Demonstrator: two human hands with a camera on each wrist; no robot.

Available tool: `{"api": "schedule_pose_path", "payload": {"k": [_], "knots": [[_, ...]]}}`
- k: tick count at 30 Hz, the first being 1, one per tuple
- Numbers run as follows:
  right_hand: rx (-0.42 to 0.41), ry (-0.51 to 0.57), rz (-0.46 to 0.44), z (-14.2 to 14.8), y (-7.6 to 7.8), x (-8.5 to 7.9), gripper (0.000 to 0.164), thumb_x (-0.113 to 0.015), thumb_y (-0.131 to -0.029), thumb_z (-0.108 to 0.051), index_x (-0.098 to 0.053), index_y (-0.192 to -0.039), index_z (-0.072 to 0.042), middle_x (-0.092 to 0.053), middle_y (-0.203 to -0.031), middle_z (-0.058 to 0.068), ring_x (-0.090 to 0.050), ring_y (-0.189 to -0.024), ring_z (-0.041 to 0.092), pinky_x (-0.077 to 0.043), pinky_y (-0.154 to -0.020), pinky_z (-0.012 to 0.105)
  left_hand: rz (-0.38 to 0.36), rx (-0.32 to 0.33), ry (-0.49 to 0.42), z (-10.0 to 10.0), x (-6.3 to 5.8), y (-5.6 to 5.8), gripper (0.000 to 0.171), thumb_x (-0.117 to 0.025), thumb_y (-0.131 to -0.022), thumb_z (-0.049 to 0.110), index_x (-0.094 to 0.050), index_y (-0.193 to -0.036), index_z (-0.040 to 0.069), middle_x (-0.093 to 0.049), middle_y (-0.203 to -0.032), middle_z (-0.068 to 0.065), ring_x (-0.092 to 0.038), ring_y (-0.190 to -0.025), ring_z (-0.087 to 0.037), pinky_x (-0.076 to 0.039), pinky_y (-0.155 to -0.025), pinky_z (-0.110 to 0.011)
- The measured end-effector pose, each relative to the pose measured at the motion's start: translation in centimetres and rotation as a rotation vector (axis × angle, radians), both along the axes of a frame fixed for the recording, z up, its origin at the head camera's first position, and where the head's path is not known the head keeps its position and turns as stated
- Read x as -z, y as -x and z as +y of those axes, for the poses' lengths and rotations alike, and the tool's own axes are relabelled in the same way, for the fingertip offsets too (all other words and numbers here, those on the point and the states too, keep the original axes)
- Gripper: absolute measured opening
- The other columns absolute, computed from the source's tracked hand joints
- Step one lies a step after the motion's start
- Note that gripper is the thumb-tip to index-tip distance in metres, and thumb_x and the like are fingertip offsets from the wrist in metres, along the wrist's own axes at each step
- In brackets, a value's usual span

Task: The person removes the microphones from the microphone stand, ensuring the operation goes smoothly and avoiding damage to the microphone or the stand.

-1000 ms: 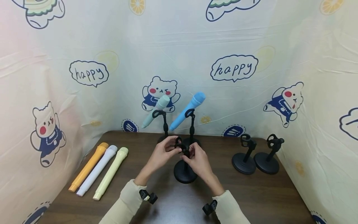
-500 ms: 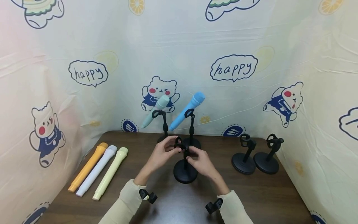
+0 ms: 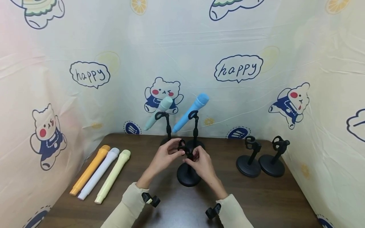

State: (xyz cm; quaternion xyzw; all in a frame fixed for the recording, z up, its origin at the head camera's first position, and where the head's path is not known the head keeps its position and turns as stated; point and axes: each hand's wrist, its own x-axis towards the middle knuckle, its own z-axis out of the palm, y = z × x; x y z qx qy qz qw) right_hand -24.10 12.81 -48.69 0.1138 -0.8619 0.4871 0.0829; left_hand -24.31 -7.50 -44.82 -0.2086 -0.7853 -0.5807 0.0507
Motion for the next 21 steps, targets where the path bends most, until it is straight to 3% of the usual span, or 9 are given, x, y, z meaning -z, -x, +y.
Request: {"api": "schedule_pose_path", "payload": {"k": [4,7,10,13,17,21], "knots": [[-0.054,0.001,-0.026,0.4,0.1,-0.1,0.042,-0.089,-0.089,-0.020,-0.058,-0.115,-0.010,-0.066,-0.101,0.006,-0.067,-0.087,0.012,-0.058,-0.076,0.024,-0.005,-0.003,0.005,0.0,0.0,0.0,0.047,-0.077,-0.099,0.012,-0.063,-0.143,0.013,-0.072,-0.133,-0.011,-0.070,-0.125,-0.027,-0.058,-0.107,-0.037],[-0.153,0.005,-0.044,1.0,0.2,-0.4,0.044,-0.084,-0.094,-0.016,-0.060,-0.130,-0.010,-0.071,-0.113,0.009,-0.070,-0.102,0.019,-0.061,-0.092,0.036,-0.017,-0.003,0.007,0.0,-0.1,0.0,0.046,-0.077,-0.099,0.013,-0.063,-0.143,0.014,-0.072,-0.133,-0.009,-0.070,-0.125,-0.025,-0.058,-0.107,-0.035],[-0.255,0.027,-0.062,1.7,0.2,-0.7,0.044,-0.075,-0.099,-0.010,-0.062,-0.140,-0.010,-0.074,-0.126,0.013,-0.070,-0.118,0.028,-0.056,-0.107,0.051,-0.015,0.007,0.005,0.0,-0.1,0.0,0.047,-0.077,-0.099,0.012,-0.063,-0.143,0.013,-0.072,-0.133,-0.010,-0.070,-0.125,-0.026,-0.058,-0.107,-0.036],[-0.315,0.047,-0.067,2.2,0.3,-1.0,0.040,-0.070,-0.102,-0.009,-0.065,-0.141,-0.010,-0.074,-0.132,0.014,-0.069,-0.125,0.033,-0.052,-0.111,0.057,-0.013,0.010,0.003,0.1,0.0,0.1,0.047,-0.077,-0.099,0.012,-0.063,-0.143,0.013,-0.072,-0.133,-0.010,-0.070,-0.124,-0.026,-0.058,-0.107,-0.036],[-0.309,0.058,-0.052,2.6,0.5,-0.8,0.032,-0.073,-0.102,-0.013,-0.071,-0.134,-0.010,-0.077,-0.128,0.011,-0.072,-0.121,0.030,-0.056,-0.107,0.053,-0.013,0.013,0.005,0.0,0.1,0.1,0.046,-0.077,-0.099,0.012,-0.063,-0.143,0.014,-0.072,-0.132,-0.010,-0.071,-0.123,-0.026,-0.059,-0.106,-0.035],[-0.245,0.072,-0.036,2.5,0.6,-0.5,0.027,-0.080,-0.097,-0.017,-0.075,-0.123,-0.011,-0.079,-0.119,0.008,-0.074,-0.112,0.026,-0.061,-0.101,0.044,-0.009,0.014,0.008,0.0,0.1,0.1,0.046,-0.077,-0.099,0.012,-0.063,-0.143,0.014,-0.072,-0.132,-0.010,-0.071,-0.122,-0.025,-0.059,-0.106,-0.035]]}}
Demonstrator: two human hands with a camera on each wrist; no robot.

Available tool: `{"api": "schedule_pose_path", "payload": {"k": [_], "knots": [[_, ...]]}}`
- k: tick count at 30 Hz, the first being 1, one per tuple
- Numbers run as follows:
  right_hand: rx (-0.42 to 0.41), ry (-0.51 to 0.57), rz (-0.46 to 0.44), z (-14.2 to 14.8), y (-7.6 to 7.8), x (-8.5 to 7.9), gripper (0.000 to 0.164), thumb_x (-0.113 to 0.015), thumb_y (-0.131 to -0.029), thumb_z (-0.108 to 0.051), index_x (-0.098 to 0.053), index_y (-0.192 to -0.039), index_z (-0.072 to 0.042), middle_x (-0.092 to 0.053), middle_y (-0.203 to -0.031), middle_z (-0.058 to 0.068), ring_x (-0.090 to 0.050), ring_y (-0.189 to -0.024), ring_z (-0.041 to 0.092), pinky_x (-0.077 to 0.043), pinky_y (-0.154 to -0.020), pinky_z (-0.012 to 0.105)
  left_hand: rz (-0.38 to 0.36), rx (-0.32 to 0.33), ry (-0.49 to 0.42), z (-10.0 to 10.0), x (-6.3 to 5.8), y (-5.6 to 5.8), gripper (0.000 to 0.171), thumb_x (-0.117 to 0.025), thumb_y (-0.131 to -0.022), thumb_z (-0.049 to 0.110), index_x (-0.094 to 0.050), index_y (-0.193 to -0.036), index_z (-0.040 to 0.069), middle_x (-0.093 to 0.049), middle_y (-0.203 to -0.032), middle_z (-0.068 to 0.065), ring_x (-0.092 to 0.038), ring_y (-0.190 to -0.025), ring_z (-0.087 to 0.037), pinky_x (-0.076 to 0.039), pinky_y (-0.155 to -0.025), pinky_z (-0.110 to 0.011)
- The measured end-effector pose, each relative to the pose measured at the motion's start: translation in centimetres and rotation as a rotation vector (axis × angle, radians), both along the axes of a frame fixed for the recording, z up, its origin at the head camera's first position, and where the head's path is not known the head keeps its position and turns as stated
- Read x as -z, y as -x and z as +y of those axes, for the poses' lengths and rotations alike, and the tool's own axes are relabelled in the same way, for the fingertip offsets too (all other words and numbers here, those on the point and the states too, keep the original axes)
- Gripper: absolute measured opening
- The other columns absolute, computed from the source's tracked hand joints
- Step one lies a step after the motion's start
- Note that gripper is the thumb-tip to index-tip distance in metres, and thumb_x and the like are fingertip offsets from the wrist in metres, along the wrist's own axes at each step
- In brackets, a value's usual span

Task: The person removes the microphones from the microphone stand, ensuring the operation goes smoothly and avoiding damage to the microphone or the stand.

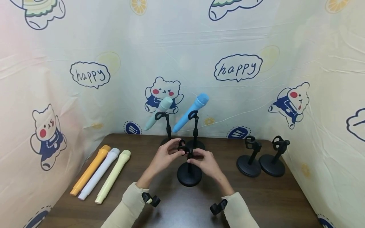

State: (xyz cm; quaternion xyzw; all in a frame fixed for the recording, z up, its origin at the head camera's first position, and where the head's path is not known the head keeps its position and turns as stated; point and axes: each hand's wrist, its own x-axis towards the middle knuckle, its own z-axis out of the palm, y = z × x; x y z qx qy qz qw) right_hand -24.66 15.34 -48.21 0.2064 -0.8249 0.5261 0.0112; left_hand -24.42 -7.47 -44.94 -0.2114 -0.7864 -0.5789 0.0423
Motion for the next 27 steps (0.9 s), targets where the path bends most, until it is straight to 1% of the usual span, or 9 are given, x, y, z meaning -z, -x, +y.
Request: {"api": "schedule_pose_path", "payload": {"k": [4,7,11,13,17,20,23,25,27], "knots": [[0.084,0.029,0.010,-0.6,0.0,0.1,0.024,-0.087,-0.091,-0.018,-0.073,-0.109,-0.012,-0.079,-0.109,0.006,-0.075,-0.102,0.022,-0.063,-0.092,0.034,0.004,-0.005,-0.004,0.0,0.0,0.0,0.046,-0.077,-0.099,0.013,-0.063,-0.142,0.014,-0.072,-0.132,-0.010,-0.071,-0.122,-0.026,-0.059,-0.106,-0.035],[0.140,0.041,0.019,-1.3,-0.2,0.1,0.027,-0.090,-0.087,-0.017,-0.068,-0.101,-0.010,-0.076,-0.102,0.007,-0.075,-0.093,0.019,-0.062,-0.082,0.025,0.005,-0.009,-0.006,-0.1,0.1,0.0,0.047,-0.078,-0.098,0.013,-0.063,-0.143,0.014,-0.073,-0.132,-0.011,-0.071,-0.123,-0.027,-0.059,-0.105,-0.037],[0.220,0.009,0.036,-2.1,-0.4,0.1,0.034,-0.092,-0.085,-0.016,-0.060,-0.094,-0.009,-0.070,-0.093,0.008,-0.071,-0.083,0.013,-0.057,-0.071,0.018,0.002,-0.006,-0.016,-0.1,0.1,-0.1,0.048,-0.078,-0.098,0.013,-0.063,-0.144,0.013,-0.073,-0.132,-0.012,-0.070,-0.123,-0.029,-0.059,-0.105,-0.039],[0.263,-0.019,0.043,-2.4,-0.5,0.2,0.037,-0.093,-0.084,-0.018,-0.058,-0.092,-0.010,-0.068,-0.089,0.008,-0.067,-0.078,0.012,-0.054,-0.067,0.019,0.004,-0.004,-0.021,0.0,0.1,-0.1,0.048,-0.078,-0.098,0.012,-0.063,-0.144,0.013,-0.073,-0.132,-0.013,-0.070,-0.123,-0.030,-0.059,-0.105,-0.039],[0.341,-0.067,0.056,-3.0,-0.8,0.1,0.040,-0.093,-0.084,-0.021,-0.056,-0.090,-0.010,-0.066,-0.084,0.007,-0.060,-0.071,0.014,-0.047,-0.061,0.022,0.007,-0.007,-0.019,0.1,0.2,-0.1,0.048,-0.078,-0.098,0.013,-0.063,-0.143,0.013,-0.073,-0.131,-0.013,-0.070,-0.123,-0.030,-0.059,-0.106,-0.042],[0.388,-0.086,0.074,-3.5,-1.1,0.1,0.040,-0.094,-0.083,-0.022,-0.056,-0.089,-0.011,-0.068,-0.084,0.005,-0.066,-0.075,0.014,-0.053,-0.064,0.025,0.012,-0.012,-0.008,0.1,0.3,0.0,0.047,-0.077,-0.098,0.014,-0.063,-0.144,0.014,-0.073,-0.131,-0.012,-0.070,-0.123,-0.029,-0.059,-0.106,-0.042],[0.423,-0.088,0.095,-3.9,-1.4,0.1,0.040,-0.095,-0.082,-0.023,-0.057,-0.088,-0.012,-0.071,-0.086,0.004,-0.074,-0.082,0.017,-0.062,-0.071,0.035,0.025,-0.017,-0.001,0.0,0.3,0.0,0.046,-0.077,-0.099,0.014,-0.063,-0.143,0.014,-0.072,-0.131,-0.012,-0.070,-0.123,-0.029,-0.059,-0.105,-0.040],[0.444,-0.092,0.109,-4.1,-1.5,0.1,0.039,-0.095,-0.082,-0.023,-0.058,-0.088,-0.012,-0.072,-0.085,0.004,-0.077,-0.084,0.019,-0.064,-0.074,0.039,0.030,-0.019,0.000,0.0,0.3,0.0,0.044,-0.076,-0.100,0.015,-0.063,-0.141,0.014,-0.072,-0.130,-0.012,-0.071,-0.123,-0.029,-0.059,-0.105,-0.039],[0.463,-0.093,0.117,-4.3,-1.6,0.0,0.039,-0.095,-0.081,-0.023,-0.058,-0.088,-0.012,-0.072,-0.084,0.004,-0.077,-0.083,0.019,-0.064,-0.073,0.039,0.030,-0.020,-0.006,-0.1,0.2,0.0,0.042,-0.076,-0.100,0.014,-0.063,-0.139,0.014,-0.072,-0.130,-0.011,-0.071,-0.123,-0.028,-0.059,-0.105,-0.038]]}}
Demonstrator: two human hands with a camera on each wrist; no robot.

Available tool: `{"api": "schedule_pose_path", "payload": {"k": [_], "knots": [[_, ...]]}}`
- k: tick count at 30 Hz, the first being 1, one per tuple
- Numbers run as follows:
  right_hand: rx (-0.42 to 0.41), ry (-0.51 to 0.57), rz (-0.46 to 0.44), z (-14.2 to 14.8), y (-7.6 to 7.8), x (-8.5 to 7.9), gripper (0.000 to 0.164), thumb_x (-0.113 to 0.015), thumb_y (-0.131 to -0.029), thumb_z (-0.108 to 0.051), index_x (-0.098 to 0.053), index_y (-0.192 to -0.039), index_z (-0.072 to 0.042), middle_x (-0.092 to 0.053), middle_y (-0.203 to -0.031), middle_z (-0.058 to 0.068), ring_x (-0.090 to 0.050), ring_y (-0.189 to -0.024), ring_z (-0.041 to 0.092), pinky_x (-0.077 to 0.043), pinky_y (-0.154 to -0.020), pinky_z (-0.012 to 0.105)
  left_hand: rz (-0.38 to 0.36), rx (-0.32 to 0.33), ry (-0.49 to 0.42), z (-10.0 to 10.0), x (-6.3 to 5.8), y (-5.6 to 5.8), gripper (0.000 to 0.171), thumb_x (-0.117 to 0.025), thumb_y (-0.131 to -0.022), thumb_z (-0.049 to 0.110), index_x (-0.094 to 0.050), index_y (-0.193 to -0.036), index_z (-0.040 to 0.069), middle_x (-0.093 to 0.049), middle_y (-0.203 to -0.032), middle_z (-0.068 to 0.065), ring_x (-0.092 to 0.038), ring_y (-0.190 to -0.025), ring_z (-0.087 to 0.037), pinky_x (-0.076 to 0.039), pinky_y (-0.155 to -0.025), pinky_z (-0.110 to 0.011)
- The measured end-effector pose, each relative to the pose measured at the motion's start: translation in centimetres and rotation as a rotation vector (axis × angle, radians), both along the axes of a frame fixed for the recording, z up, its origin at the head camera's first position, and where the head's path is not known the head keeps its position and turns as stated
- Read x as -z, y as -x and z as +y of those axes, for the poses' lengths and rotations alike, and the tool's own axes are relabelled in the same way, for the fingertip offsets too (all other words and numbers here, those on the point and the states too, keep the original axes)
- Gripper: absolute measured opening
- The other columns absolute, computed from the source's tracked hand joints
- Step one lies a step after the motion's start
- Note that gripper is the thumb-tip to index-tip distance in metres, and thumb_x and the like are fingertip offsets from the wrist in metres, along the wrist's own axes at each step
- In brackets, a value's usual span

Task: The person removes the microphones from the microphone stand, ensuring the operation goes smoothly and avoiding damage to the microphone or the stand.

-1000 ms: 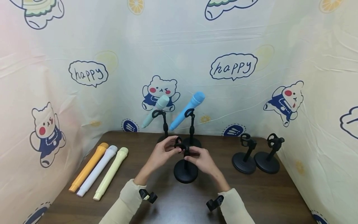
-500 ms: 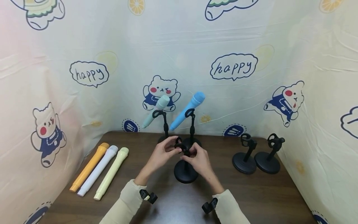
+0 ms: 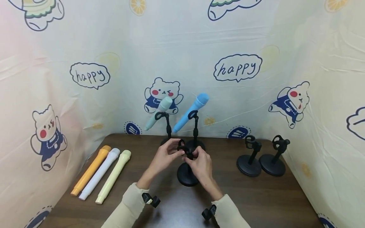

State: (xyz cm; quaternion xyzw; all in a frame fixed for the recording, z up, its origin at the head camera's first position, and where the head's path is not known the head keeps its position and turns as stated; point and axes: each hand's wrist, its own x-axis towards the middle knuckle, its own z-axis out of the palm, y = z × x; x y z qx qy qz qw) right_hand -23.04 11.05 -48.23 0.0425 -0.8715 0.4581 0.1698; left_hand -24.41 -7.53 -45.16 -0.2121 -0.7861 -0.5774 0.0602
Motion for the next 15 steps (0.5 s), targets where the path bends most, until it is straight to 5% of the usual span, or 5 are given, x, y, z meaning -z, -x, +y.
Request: {"api": "schedule_pose_path", "payload": {"k": [15], "knots": [[0.033,-0.024,-0.014,-0.10,-0.21,-0.03,0.041,-0.095,-0.082,-0.025,-0.056,-0.087,-0.011,-0.072,-0.088,0.005,-0.069,-0.078,0.017,-0.050,-0.065,0.029,-0.029,0.010,-0.002,0.03,-0.19,-0.26,0.043,-0.077,-0.099,0.015,-0.062,-0.140,0.014,-0.071,-0.132,-0.011,-0.070,-0.124,-0.028,-0.058,-0.108,-0.041]]}}
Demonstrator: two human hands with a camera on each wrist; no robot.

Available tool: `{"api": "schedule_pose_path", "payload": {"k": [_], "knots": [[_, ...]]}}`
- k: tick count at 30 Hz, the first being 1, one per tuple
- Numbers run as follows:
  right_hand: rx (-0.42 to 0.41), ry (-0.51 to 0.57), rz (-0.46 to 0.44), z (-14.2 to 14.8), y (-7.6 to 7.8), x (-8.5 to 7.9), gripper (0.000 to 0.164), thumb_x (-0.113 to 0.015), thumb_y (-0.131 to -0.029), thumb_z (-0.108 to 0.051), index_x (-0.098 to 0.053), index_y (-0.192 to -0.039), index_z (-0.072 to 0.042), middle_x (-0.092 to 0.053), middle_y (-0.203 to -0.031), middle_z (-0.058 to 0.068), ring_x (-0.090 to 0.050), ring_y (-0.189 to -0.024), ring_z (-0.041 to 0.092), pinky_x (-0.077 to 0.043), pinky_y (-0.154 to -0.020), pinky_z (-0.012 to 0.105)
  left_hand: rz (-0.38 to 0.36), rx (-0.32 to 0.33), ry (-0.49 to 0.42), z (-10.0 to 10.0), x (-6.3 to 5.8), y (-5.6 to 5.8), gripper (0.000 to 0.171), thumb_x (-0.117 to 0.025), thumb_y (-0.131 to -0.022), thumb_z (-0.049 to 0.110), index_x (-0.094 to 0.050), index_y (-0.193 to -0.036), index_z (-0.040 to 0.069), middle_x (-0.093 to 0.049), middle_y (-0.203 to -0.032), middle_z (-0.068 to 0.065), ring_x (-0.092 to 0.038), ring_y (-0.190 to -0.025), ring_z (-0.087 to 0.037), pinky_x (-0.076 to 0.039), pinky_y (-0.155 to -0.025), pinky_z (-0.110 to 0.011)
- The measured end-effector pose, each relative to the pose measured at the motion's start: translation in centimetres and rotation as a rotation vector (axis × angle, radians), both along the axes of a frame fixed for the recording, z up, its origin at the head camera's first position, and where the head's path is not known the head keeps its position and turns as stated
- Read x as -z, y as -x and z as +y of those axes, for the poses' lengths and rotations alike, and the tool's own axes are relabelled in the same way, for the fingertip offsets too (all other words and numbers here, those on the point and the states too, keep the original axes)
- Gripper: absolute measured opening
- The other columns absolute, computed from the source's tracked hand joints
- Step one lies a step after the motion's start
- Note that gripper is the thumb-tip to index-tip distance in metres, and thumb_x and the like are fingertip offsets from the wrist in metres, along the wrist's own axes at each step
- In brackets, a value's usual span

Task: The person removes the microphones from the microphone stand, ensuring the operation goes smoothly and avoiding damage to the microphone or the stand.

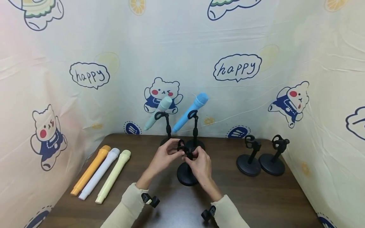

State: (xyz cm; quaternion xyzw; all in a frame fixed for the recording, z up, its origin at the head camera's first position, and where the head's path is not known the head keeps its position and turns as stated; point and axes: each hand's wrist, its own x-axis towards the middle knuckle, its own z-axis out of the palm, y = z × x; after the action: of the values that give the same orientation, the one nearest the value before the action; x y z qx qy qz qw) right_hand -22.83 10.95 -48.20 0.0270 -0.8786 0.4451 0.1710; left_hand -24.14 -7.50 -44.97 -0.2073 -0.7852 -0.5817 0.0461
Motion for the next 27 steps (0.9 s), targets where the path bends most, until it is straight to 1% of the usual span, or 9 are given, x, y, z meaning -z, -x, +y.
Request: {"api": "schedule_pose_path", "payload": {"k": [3,6,9,11,14,17,21,24,27], "knots": [[-0.040,0.015,-0.018,0.3,0.1,0.1,0.041,-0.094,-0.084,-0.024,-0.056,-0.093,-0.011,-0.068,-0.092,0.006,-0.065,-0.079,0.016,-0.049,-0.064,0.026,0.000,0.007,-0.006,0.0,0.1,0.0,0.045,-0.076,-0.099,0.015,-0.061,-0.141,0.014,-0.071,-0.133,-0.011,-0.069,-0.125,-0.028,-0.058,-0.108,-0.041],[-0.101,0.040,-0.015,0.6,0.2,0.2,0.037,-0.092,-0.085,-0.019,-0.061,-0.102,-0.009,-0.067,-0.095,0.008,-0.063,-0.079,0.015,-0.052,-0.065,0.023,0.011,0.014,-0.008,0.0,0.3,0.0,0.046,-0.076,-0.100,0.014,-0.060,-0.143,0.013,-0.071,-0.134,-0.013,-0.069,-0.125,-0.030,-0.057,-0.108,-0.042],[-0.159,0.063,0.001,0.9,0.1,0.4,0.033,-0.091,-0.086,-0.015,-0.067,-0.108,-0.009,-0.071,-0.096,0.008,-0.067,-0.082,0.015,-0.057,-0.070,0.021,0.016,0.011,-0.004,0.1,0.3,0.0,0.046,-0.077,-0.099,0.013,-0.060,-0.142,0.012,-0.071,-0.133,-0.013,-0.069,-0.125,-0.029,-0.058,-0.107,-0.041],[-0.180,0.078,0.020,1.1,0.1,0.5,0.030,-0.090,-0.086,-0.013,-0.070,-0.109,-0.009,-0.074,-0.096,0.008,-0.070,-0.084,0.016,-0.059,-0.073,0.021,0.020,0.008,-0.004,0.1,0.3,0.0,0.046,-0.077,-0.099,0.013,-0.061,-0.142,0.012,-0.071,-0.132,-0.013,-0.069,-0.124,-0.029,-0.058,-0.107,-0.041],[-0.179,0.102,0.043,1.3,0.1,0.6,0.028,-0.091,-0.085,-0.012,-0.073,-0.107,-0.010,-0.076,-0.096,0.006,-0.074,-0.086,0.016,-0.061,-0.075,0.021,0.015,0.012,-0.015,0.2,0.2,0.0,0.044,-0.077,-0.099,0.013,-0.061,-0.141,0.012,-0.071,-0.132,-0.013,-0.069,-0.123,-0.029,-0.058,-0.107,-0.042],[-0.168,0.118,0.059,1.5,0.0,0.6,0.028,-0.092,-0.083,-0.010,-0.075,-0.105,-0.010,-0.077,-0.096,0.006,-0.076,-0.087,0.018,-0.062,-0.076,0.021,-0.010,0.028,-0.020,0.3,0.0,0.1,0.044,-0.077,-0.100,0.016,-0.061,-0.140,0.014,-0.071,-0.133,-0.011,-0.069,-0.124,-0.028,-0.057,-0.109,-0.044],[-0.154,0.108,0.066,1.9,0.0,0.5,0.029,-0.093,-0.082,-0.010,-0.075,-0.105,-0.009,-0.077,-0.097,0.007,-0.076,-0.088,0.020,-0.063,-0.077,0.024,-0.048,0.056,-0.028,0.3,-0.2,0.0,0.045,-0.077,-0.100,0.020,-0.061,-0.142,0.017,-0.070,-0.136,-0.009,-0.068,-0.128,-0.026,-0.055,-0.112,-0.043],[-0.143,0.098,0.072,2.3,0.0,0.3,0.029,-0.092,-0.083,-0.011,-0.075,-0.106,-0.008,-0.077,-0.099,0.008,-0.076,-0.090,0.021,-0.064,-0.079,0.026,-0.068,0.085,-0.039,0.2,-0.3,0.1,0.044,-0.073,-0.104,0.025,-0.060,-0.145,0.017,-0.068,-0.141,-0.009,-0.066,-0.133,-0.027,-0.053,-0.114,-0.042],[-0.134,0.096,0.079,3.0,0.0,0.0,0.028,-0.092,-0.083,-0.011,-0.076,-0.106,-0.007,-0.077,-0.099,0.009,-0.076,-0.090,0.022,-0.064,-0.080,0.027,-0.072,0.106,-0.045,0.2,-0.3,0.4,0.042,-0.066,-0.108,0.030,-0.061,-0.147,0.016,-0.067,-0.145,-0.009,-0.064,-0.137,-0.027,-0.051,-0.117,-0.043]]}}
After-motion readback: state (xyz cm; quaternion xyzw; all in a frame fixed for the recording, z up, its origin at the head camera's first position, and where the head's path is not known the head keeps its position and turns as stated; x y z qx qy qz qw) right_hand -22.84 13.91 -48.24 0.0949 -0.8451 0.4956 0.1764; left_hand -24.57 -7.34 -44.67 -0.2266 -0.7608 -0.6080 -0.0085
